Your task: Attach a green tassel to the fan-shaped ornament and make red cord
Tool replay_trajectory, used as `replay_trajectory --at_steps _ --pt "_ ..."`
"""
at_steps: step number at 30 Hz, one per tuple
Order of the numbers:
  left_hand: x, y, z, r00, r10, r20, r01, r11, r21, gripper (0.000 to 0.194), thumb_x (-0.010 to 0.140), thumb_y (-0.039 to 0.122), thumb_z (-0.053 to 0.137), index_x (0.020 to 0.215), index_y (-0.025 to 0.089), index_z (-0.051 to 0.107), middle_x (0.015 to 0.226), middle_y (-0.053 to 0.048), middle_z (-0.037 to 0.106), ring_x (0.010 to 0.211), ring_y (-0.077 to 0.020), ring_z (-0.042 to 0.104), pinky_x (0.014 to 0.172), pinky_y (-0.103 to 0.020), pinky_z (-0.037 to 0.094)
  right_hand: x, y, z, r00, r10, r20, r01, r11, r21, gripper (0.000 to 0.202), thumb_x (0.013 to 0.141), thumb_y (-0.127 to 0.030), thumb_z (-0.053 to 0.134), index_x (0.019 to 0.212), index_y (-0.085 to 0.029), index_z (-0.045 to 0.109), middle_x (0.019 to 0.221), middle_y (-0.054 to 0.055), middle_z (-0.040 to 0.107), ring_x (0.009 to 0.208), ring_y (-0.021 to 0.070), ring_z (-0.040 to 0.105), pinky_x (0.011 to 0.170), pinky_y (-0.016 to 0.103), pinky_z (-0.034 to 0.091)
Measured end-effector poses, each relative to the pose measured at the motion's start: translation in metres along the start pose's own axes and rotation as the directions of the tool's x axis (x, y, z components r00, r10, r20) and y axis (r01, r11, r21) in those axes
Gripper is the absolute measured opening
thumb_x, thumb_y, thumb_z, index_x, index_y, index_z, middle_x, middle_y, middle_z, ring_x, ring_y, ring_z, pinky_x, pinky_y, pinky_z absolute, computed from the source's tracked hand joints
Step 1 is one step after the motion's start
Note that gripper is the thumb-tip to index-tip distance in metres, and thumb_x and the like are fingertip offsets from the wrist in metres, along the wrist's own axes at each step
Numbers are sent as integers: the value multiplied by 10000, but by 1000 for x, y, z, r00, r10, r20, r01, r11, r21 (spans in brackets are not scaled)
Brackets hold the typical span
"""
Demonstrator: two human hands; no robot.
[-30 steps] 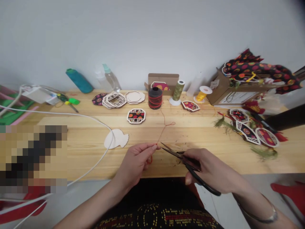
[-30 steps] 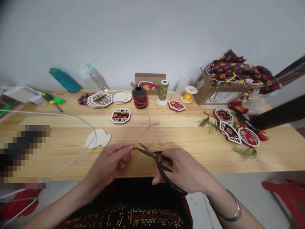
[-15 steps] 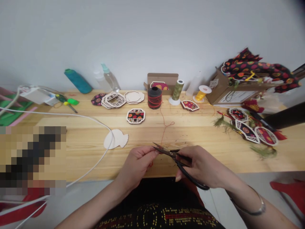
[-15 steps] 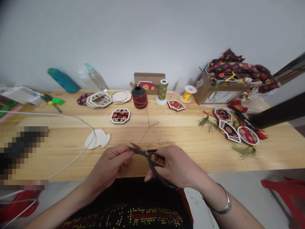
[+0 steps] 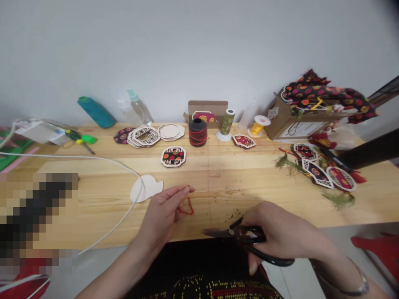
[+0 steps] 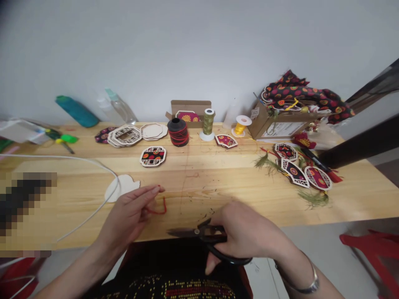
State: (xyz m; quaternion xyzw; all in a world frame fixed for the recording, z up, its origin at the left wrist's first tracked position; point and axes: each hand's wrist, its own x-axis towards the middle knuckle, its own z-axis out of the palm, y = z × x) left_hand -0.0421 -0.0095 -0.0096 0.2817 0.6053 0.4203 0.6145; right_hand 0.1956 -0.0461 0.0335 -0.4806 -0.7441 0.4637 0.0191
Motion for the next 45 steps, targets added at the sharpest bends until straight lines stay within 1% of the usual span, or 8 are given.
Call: replay_trajectory --at_steps 7,14,19,23,28,32,36,45 --pt "4 5 -5 999 47 -3 -47 997 -68 280 594 370 781 770 157 735 441 89 331 370 -9 262 349 -120 187 -25 37 -23 971 158 -179 -211 919 -333 56 703 -265 626 700 -220 661 650 10 659 580 146 564 532 240 342" --pt "4 0 0 1000 9 29 -8 999 -42 285 556 385 792 732 167 742 533 37 542 379 -7 338 344 -118 251 -18 85 -57 838 304 -454 -492 780 -385 204 787 -274 498 865 -170 655 808 85 689 675 182 613 572 252 377" --pt "5 -12 4 992 90 92 -93 995 31 242 607 383 752 719 168 748 520 23 600 376 -20 362 347 -127 293 -8 69 -62 775 372 -511 -614 634 -469 227 801 -267 488 769 -143 675 750 122 683 658 214 620 575 281 395" --pt "6 -22 2 973 170 158 -188 976 109 189 670 352 704 762 194 753 712 -17 716 480 -78 548 443 -177 448 29 32 -73 825 -50 -563 -365 714 -597 252 849 -210 468 961 -143 683 920 131 684 881 243 617 778 341 451" --pt "5 -23 -1 959 199 204 -229 964 138 174 679 339 677 741 192 748 711 -24 726 494 -114 595 486 -226 502 111 -13 -91 642 -537 -548 -79 664 -744 397 839 -224 553 1236 -224 554 1267 108 551 1177 302 411 920 443 371" --pt "5 -21 -1 952 194 238 -233 961 151 181 697 344 657 741 192 744 655 -21 711 487 -117 589 493 -232 501 164 -35 -99 694 -562 -450 -104 541 -835 542 787 -309 633 1304 -246 484 1392 120 424 1252 385 269 913 513 282" --pt "7 -22 -3 945 181 273 -235 955 181 186 730 345 635 765 197 741 584 -10 680 494 -114 580 519 -229 494 191 -36 -111 779 -494 -386 -109 501 -859 457 777 -296 621 1219 -205 549 1184 137 578 1163 355 336 866 481 265" --pt "7 -28 -6 941 164 296 -223 959 177 200 738 361 626 782 208 746 658 -26 704 536 -117 584 530 -231 502 201 -23 -134 758 -465 -457 -207 493 -845 421 738 -281 660 1147 -210 588 1059 123 625 1077 342 366 820 445 271"
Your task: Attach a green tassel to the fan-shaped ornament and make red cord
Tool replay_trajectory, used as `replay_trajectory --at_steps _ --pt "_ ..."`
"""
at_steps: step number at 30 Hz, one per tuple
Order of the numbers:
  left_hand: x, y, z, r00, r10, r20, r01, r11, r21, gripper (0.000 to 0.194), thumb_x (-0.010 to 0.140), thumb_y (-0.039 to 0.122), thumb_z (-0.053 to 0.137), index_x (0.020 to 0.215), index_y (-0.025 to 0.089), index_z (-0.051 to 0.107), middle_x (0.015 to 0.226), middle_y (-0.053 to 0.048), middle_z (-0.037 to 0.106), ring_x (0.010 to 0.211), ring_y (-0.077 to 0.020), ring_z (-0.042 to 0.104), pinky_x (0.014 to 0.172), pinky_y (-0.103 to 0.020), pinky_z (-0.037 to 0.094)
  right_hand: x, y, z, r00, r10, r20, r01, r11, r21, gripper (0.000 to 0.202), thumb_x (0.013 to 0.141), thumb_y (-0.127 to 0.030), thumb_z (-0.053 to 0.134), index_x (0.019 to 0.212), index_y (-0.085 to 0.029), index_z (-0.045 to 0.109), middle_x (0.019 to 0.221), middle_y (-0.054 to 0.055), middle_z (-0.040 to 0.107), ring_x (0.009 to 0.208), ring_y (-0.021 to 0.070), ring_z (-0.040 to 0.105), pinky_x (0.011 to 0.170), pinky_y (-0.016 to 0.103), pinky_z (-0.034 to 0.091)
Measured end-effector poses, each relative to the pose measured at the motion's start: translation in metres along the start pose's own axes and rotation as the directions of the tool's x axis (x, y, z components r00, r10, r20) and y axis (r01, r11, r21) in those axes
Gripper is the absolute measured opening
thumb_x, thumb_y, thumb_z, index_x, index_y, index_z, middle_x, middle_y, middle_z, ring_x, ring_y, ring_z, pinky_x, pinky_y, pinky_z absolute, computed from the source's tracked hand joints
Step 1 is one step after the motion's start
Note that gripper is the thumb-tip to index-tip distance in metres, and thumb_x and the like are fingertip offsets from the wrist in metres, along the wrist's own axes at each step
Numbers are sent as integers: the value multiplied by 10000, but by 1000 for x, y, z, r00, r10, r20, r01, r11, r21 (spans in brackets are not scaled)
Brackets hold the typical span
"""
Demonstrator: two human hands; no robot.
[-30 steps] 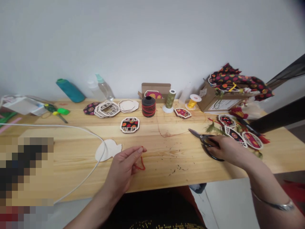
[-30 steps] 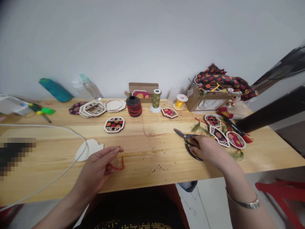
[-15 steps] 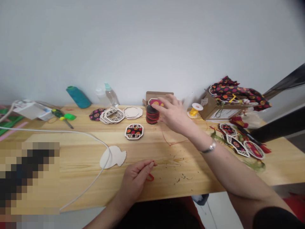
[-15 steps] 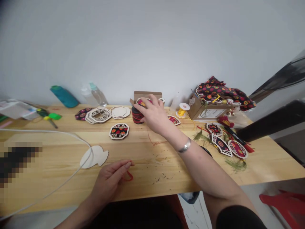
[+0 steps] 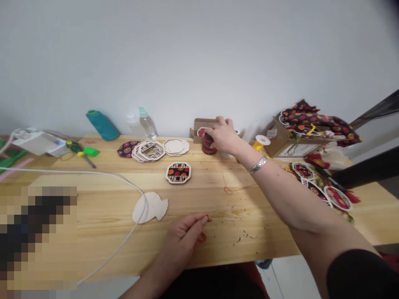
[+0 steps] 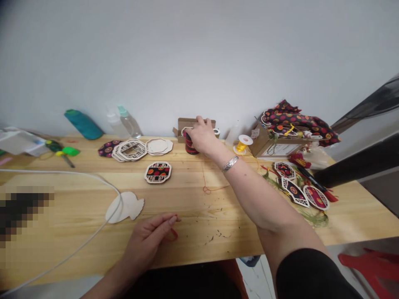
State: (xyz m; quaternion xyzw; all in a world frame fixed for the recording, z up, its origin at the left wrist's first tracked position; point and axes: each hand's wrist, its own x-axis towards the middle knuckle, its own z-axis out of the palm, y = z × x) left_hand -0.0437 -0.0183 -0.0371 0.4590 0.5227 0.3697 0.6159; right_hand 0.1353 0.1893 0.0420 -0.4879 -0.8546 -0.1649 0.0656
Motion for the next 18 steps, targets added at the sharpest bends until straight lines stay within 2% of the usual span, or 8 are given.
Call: replay_trajectory --at_steps 3,5,6,7,9,13,16,18 --pt "0 2 -1 1000 0 -1 0 1000 12 204 737 371 626 788 215 748 702 -27 720 569 -128 610 543 -234 518 -19 1 -12 989 7 -148 4 997 75 479 756 -292 653 1214 -214 538 1226 106 551 1126 325 350 831 417 289" --pt "1 3 -1 1000 -1 -11 1 1000 18 203 727 373 634 788 217 749 726 -27 730 573 -131 620 549 -240 527 -43 9 -22 980 67 -189 -39 988 148 237 824 -257 571 1045 -193 630 1085 88 613 1046 279 414 801 376 315" --pt "1 4 -1 1000 0 -15 0 1000 21 198 718 370 641 783 217 749 725 -25 732 562 -131 620 549 -242 531 -58 16 -26 983 97 -156 -68 981 181 160 852 -241 527 904 -178 665 940 83 640 961 253 449 780 360 328" --pt "1 5 -1 1000 2 -25 -1 1000 23 196 712 369 645 777 216 748 725 -24 734 555 -132 621 546 -244 533 -75 23 -28 987 121 -104 -99 975 199 191 864 -226 504 793 -166 670 827 79 638 880 233 467 768 351 338" --pt "1 6 0 999 9 -39 -8 1000 30 190 702 366 651 760 213 747 672 -17 723 529 -131 616 522 -238 530 -111 39 -29 994 108 33 -113 973 199 211 845 -208 526 693 -161 666 730 72 626 802 218 468 760 350 345" --pt "2 7 0 999 15 -49 -13 999 42 185 699 358 648 760 216 749 729 -23 741 521 -132 625 516 -241 535 -170 53 -19 975 98 201 -146 960 237 141 821 -182 558 808 -173 699 814 80 645 842 222 459 751 336 346" --pt "2 8 1 997 24 -67 -20 998 56 184 702 350 644 769 216 752 764 -28 748 538 -137 637 521 -240 538 -187 42 -8 964 93 251 -151 964 221 142 812 -187 578 891 -190 696 872 85 640 869 225 452 729 333 327" --pt "2 8 2 996 32 -83 -26 997 69 184 701 343 644 770 213 753 772 -32 749 541 -137 639 524 -239 536 -189 33 -4 960 106 258 -151 975 163 127 817 -187 568 850 -187 691 872 87 637 885 232 451 711 337 307"
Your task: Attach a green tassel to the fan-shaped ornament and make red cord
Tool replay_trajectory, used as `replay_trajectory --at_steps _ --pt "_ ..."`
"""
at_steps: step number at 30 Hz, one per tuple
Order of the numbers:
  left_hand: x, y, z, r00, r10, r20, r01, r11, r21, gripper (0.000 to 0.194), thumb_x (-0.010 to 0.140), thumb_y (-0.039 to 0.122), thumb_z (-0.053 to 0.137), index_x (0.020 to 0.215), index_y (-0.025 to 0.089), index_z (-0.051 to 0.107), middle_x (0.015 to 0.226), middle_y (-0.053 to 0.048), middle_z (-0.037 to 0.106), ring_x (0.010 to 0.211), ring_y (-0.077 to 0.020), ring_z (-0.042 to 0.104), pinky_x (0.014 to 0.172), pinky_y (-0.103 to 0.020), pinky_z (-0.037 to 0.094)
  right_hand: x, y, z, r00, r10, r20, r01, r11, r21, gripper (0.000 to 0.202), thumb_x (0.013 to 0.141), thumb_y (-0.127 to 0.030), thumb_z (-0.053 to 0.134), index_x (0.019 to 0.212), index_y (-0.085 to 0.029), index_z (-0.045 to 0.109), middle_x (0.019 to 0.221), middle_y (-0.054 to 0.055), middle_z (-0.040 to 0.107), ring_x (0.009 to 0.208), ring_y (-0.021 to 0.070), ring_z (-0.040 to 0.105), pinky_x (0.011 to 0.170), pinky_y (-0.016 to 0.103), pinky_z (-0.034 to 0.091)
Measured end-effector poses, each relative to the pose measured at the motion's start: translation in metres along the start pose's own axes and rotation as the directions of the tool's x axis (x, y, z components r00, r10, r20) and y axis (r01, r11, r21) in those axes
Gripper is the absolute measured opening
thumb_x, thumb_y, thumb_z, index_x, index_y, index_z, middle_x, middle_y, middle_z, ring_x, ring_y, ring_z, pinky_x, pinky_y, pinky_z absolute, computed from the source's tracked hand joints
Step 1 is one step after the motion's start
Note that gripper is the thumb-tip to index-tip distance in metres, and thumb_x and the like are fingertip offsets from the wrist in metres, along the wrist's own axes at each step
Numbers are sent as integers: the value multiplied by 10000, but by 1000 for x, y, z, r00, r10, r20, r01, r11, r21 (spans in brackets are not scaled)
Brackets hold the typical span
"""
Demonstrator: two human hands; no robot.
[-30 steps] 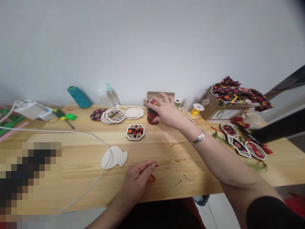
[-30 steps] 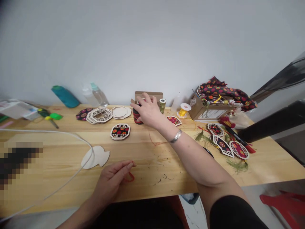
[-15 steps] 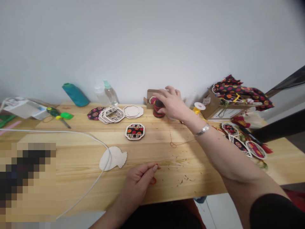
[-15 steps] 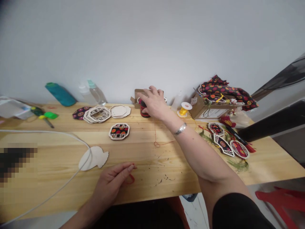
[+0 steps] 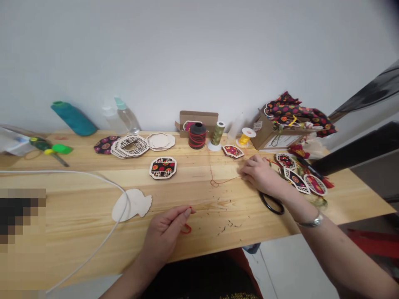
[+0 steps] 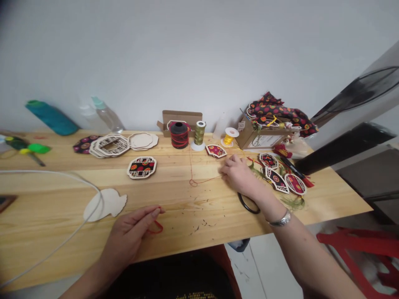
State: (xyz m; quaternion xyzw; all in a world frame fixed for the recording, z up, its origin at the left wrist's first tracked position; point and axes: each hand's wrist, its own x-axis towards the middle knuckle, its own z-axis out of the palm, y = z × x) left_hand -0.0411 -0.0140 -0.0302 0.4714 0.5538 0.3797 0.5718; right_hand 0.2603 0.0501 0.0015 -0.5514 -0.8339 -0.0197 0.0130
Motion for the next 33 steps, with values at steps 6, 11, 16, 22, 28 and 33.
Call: replay_trajectory --at_steps 6,11,16,22,28,33 --pt "-4 6 3 998 -51 -48 51 999 -15 186 671 349 686 758 198 752 720 -32 733 510 -108 593 451 -187 467 5 -15 -11 999 -41 15 40 995 88 174 816 -96 515 699 -150 631 818 76 633 849 204 466 715 334 320" --pt "5 28 8 991 -118 -60 112 988 -105 282 650 403 709 790 161 742 603 -1 651 420 -54 432 417 -180 417 10 -41 -40 970 -240 -38 235 892 387 165 847 -115 521 750 -165 645 776 46 610 850 176 470 783 312 371" --pt "30 49 27 997 -75 36 80 978 -192 265 654 373 720 795 148 729 446 72 401 411 -31 324 398 -142 306 19 -77 -60 930 -362 -65 355 839 413 163 856 -114 525 761 -180 640 767 26 606 890 175 446 799 309 357" --pt "38 49 35 945 -206 254 280 911 -302 266 620 356 738 694 112 662 419 95 301 359 -10 201 367 -159 106 33 -88 -57 908 -393 -147 419 864 278 167 849 -95 513 756 -174 627 768 33 592 881 187 413 785 328 333" --pt "38 47 31 918 -240 316 335 895 -294 293 618 357 736 615 138 543 416 97 320 341 -3 205 375 -155 91 23 -75 -38 952 -236 -197 281 928 247 142 873 -164 502 829 -179 636 842 50 619 911 203 465 794 326 372" --pt "43 42 29 956 -223 191 276 904 -326 269 613 355 729 647 147 563 440 99 359 351 -5 239 380 -157 259 -38 -38 -8 968 209 -136 -212 977 -9 179 861 -207 486 899 -153 653 855 110 631 801 248 557 697 367 432"
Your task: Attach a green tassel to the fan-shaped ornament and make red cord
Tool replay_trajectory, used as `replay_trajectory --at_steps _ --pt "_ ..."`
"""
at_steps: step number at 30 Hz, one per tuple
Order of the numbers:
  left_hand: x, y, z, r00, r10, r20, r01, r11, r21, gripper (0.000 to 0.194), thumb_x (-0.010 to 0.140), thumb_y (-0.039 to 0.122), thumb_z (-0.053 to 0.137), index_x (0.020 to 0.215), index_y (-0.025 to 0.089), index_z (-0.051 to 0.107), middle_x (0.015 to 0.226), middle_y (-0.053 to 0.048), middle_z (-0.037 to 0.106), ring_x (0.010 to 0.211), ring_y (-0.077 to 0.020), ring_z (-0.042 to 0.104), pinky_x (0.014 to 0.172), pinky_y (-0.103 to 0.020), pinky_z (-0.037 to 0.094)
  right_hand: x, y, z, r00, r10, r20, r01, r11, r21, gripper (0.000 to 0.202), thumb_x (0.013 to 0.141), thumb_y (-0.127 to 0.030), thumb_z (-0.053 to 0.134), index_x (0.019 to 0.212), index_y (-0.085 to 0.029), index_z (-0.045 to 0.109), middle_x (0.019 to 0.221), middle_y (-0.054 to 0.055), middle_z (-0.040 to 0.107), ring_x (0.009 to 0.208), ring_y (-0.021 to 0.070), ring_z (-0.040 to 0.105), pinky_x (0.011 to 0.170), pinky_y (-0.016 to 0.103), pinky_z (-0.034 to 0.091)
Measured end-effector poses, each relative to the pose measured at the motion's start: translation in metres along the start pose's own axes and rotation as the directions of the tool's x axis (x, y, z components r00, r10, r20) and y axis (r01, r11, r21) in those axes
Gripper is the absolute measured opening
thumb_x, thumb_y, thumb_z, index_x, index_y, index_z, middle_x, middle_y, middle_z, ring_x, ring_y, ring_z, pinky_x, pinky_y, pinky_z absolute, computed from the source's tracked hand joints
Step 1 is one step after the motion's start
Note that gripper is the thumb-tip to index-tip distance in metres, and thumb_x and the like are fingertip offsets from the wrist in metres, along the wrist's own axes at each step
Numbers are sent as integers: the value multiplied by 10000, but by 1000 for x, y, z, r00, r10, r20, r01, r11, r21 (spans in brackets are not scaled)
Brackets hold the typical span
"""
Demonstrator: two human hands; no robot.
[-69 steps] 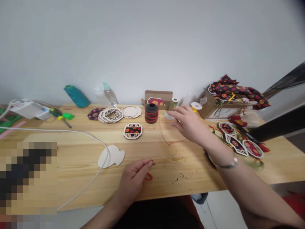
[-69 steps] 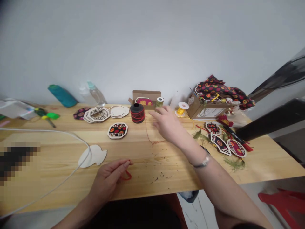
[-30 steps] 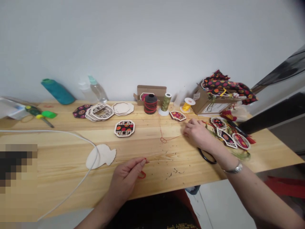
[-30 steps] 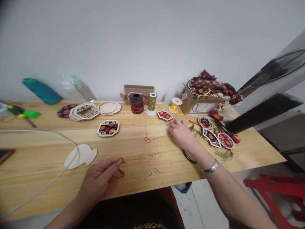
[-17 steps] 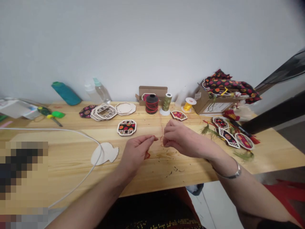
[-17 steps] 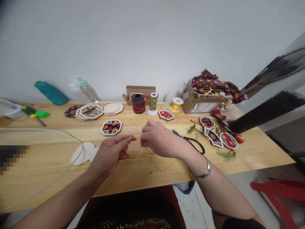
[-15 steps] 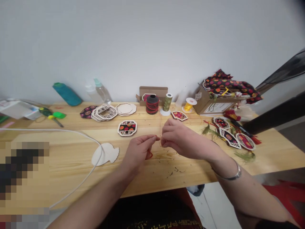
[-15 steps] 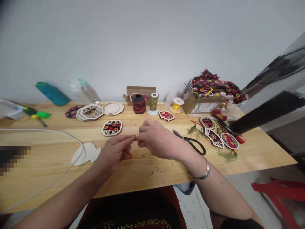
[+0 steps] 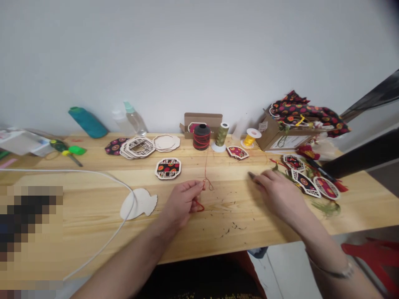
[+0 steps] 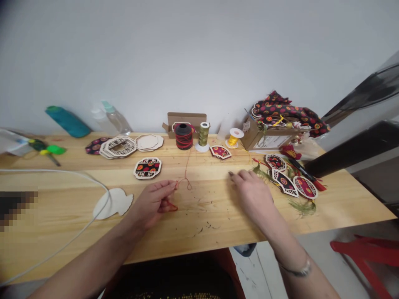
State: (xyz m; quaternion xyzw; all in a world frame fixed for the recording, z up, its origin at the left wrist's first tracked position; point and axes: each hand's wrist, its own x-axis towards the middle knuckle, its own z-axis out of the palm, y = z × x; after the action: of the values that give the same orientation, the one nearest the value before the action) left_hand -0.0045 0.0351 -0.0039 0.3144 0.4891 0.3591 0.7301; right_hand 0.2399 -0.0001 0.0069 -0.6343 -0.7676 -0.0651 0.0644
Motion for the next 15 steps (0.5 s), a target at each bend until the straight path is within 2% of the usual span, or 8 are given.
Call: replay_trajectory --at_steps 3,5,7,10,11,13,15 --pt "1 -1 -1 998 41 -43 -40 999 18 261 629 375 711 658 146 588 444 97 347 366 -14 257 400 -170 326 -28 23 19 993 112 24 -112 994 -20 188 853 -254 484 919 -180 643 904 105 636 792 243 598 686 352 462" --pt "1 -3 -2 996 72 -60 -69 997 47 253 640 378 698 662 146 598 456 91 348 380 -18 264 400 -163 324 -34 32 28 990 144 11 -144 990 6 210 868 -261 452 940 -185 634 928 103 640 828 241 608 705 340 474" --pt "-1 -4 -1 993 104 -62 -99 992 82 247 653 383 686 670 149 608 464 88 341 393 -24 268 396 -153 304 -29 34 30 985 171 7 -171 985 2 220 868 -240 438 920 -172 640 903 114 645 819 246 609 708 345 476" --pt "-5 -2 1 990 139 -38 -132 981 145 255 674 405 669 681 154 624 468 86 321 409 -36 274 401 -155 299 -5 24 17 983 186 4 -186 982 24 205 840 -201 465 854 -147 662 872 140 653 807 265 604 710 371 467" --pt "-6 0 2 988 154 -32 -147 974 170 261 684 413 662 686 155 630 469 86 313 412 -41 276 403 -159 300 7 17 9 985 173 -10 -171 981 92 199 834 -198 478 862 -146 667 905 143 658 837 265 603 728 372 463" --pt "-7 5 5 980 198 -16 -190 955 226 269 706 427 643 707 158 645 466 85 310 412 -49 275 399 -166 283 33 -3 -5 996 81 -34 -63 925 374 209 860 -246 479 862 -169 674 923 108 672 858 228 604 751 343 457" --pt "-5 10 7 966 258 0 -248 926 286 269 721 429 628 728 162 659 460 81 336 409 -56 280 394 -173 257 60 -25 -14 1000 -14 -22 25 760 650 225 867 -295 486 839 -189 682 872 65 685 800 182 603 711 309 450"
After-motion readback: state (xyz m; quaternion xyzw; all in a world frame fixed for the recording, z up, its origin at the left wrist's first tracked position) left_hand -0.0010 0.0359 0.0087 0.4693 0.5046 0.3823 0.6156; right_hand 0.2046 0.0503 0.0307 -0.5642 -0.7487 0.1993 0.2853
